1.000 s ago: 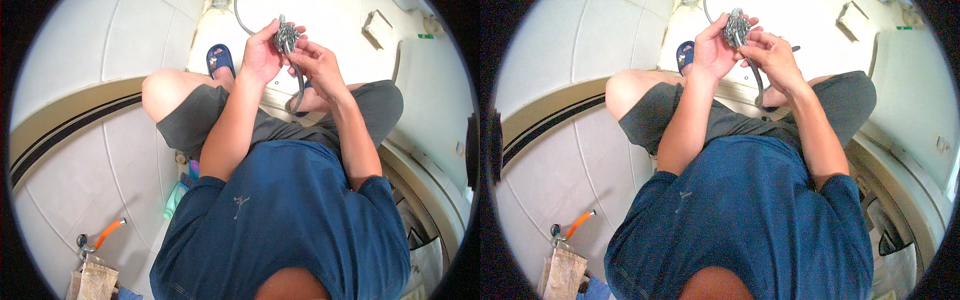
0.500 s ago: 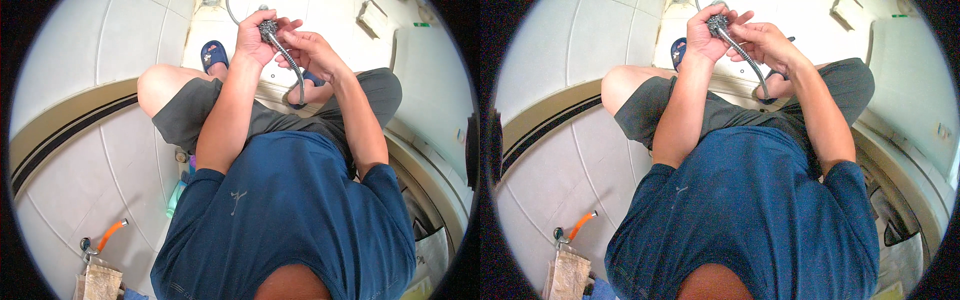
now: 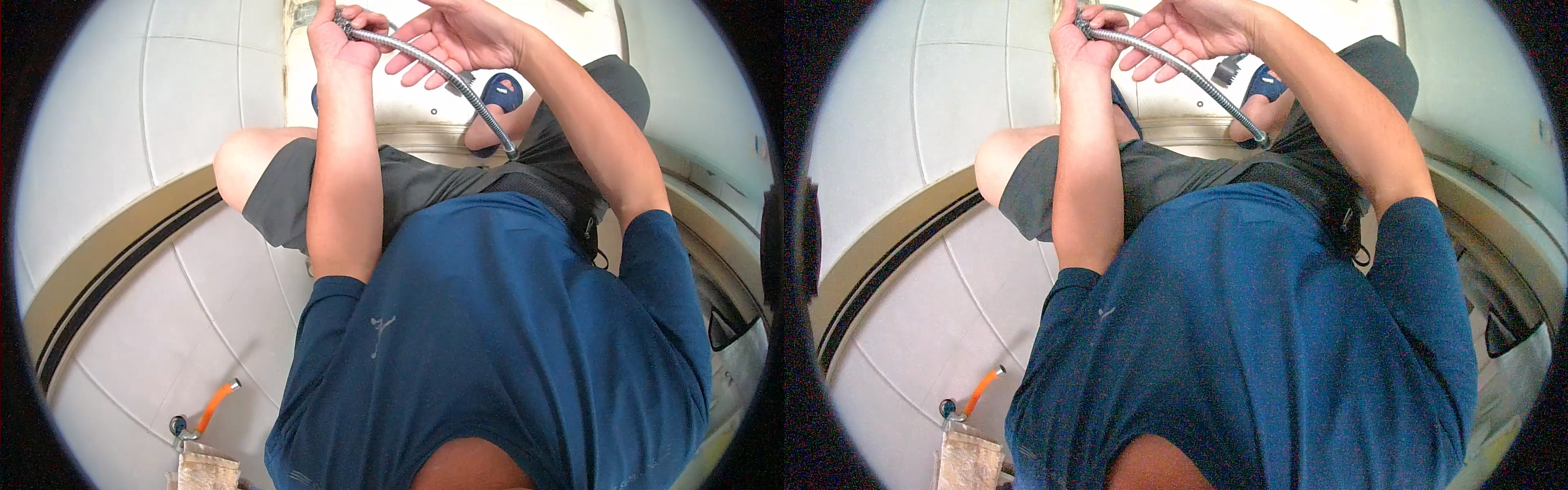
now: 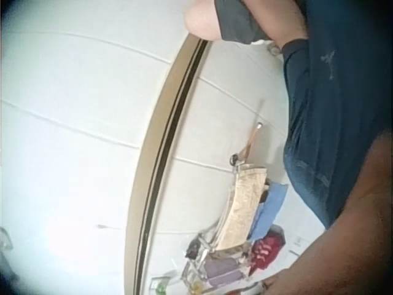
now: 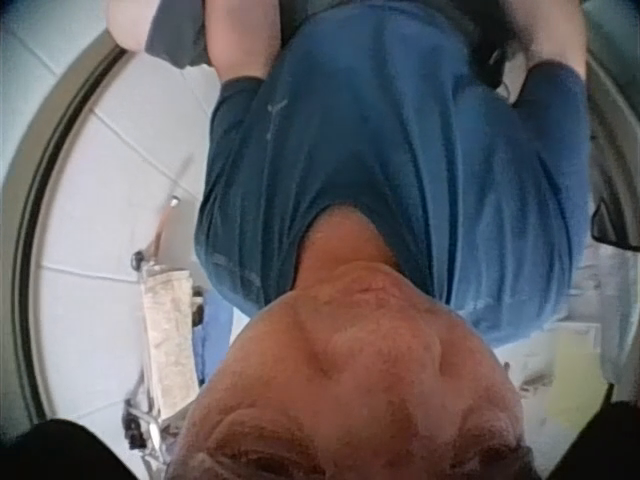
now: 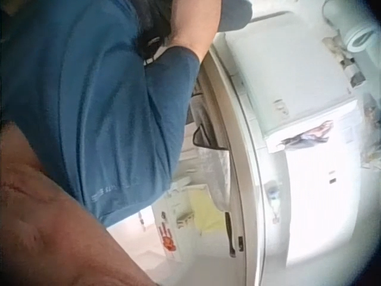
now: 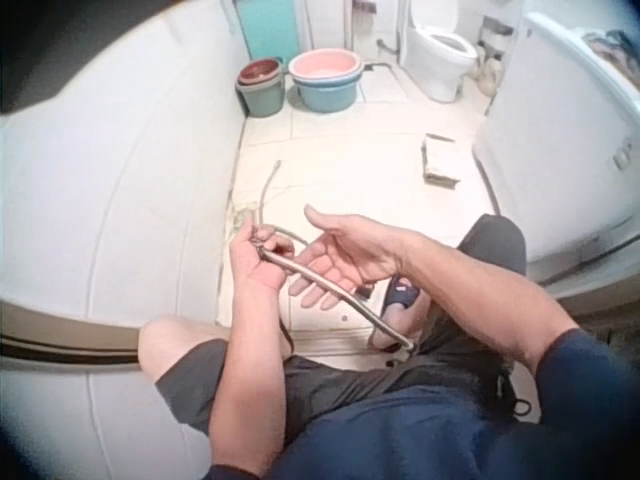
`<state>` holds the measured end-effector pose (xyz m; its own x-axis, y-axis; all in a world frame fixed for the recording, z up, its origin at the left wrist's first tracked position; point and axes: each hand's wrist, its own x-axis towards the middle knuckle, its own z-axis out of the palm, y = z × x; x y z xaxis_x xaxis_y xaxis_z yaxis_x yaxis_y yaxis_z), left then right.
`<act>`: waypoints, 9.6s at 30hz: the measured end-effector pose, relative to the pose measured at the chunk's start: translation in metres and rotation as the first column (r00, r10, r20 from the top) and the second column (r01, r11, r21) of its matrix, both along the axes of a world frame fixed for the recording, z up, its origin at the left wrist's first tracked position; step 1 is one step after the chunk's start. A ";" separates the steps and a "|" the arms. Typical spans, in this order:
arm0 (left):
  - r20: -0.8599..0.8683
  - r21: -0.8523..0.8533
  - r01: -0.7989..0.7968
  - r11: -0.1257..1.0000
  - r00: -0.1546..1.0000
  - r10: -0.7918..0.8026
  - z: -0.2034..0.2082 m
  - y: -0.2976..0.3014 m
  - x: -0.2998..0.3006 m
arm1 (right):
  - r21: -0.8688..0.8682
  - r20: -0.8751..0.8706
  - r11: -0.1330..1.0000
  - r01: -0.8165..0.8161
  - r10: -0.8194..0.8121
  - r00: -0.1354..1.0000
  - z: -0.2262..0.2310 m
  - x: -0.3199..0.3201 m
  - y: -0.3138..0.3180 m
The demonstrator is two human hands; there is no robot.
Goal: The person holds a flexible metal shower hose and a bidet sprayer head, attempting to connect or disconnect them while using a piece of steel wool to clean the connection point.
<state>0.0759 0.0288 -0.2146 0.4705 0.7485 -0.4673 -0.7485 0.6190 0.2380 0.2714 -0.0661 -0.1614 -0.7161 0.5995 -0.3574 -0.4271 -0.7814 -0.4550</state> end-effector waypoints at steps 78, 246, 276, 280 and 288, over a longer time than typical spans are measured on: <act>-0.208 0.088 -0.153 0.984 0.964 0.168 0.059 -0.059 0.006 | 0.373 0.917 0.865 -0.336 -0.288 0.276 0.028 -0.058 -0.055; -0.836 0.369 0.921 0.125 0.270 0.477 0.104 -0.003 -0.088 | 0.615 0.352 -0.203 -0.762 -0.794 0.496 0.094 -0.042 0.073; -0.799 0.550 0.765 0.336 0.363 0.479 0.101 -0.005 -0.072 | 0.749 0.662 0.508 -0.425 -0.598 0.452 0.083 -0.033 0.078; -0.760 0.469 0.492 0.733 0.648 0.052 0.112 0.003 -0.062 | 0.845 0.057 -0.057 -0.531 -0.979 0.195 0.092 -0.039 0.063; -0.432 0.417 0.159 0.895 0.901 0.041 0.105 0.015 -0.047 | 0.428 0.303 0.855 0.292 -0.440 0.845 0.006 -0.110 0.012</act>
<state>0.0292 0.0435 -0.1094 0.3545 0.8967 -0.2650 -0.4795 0.4176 0.7718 0.1611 -0.0536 -0.1552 -0.2702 0.9256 -0.2650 -0.3853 -0.3562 -0.8513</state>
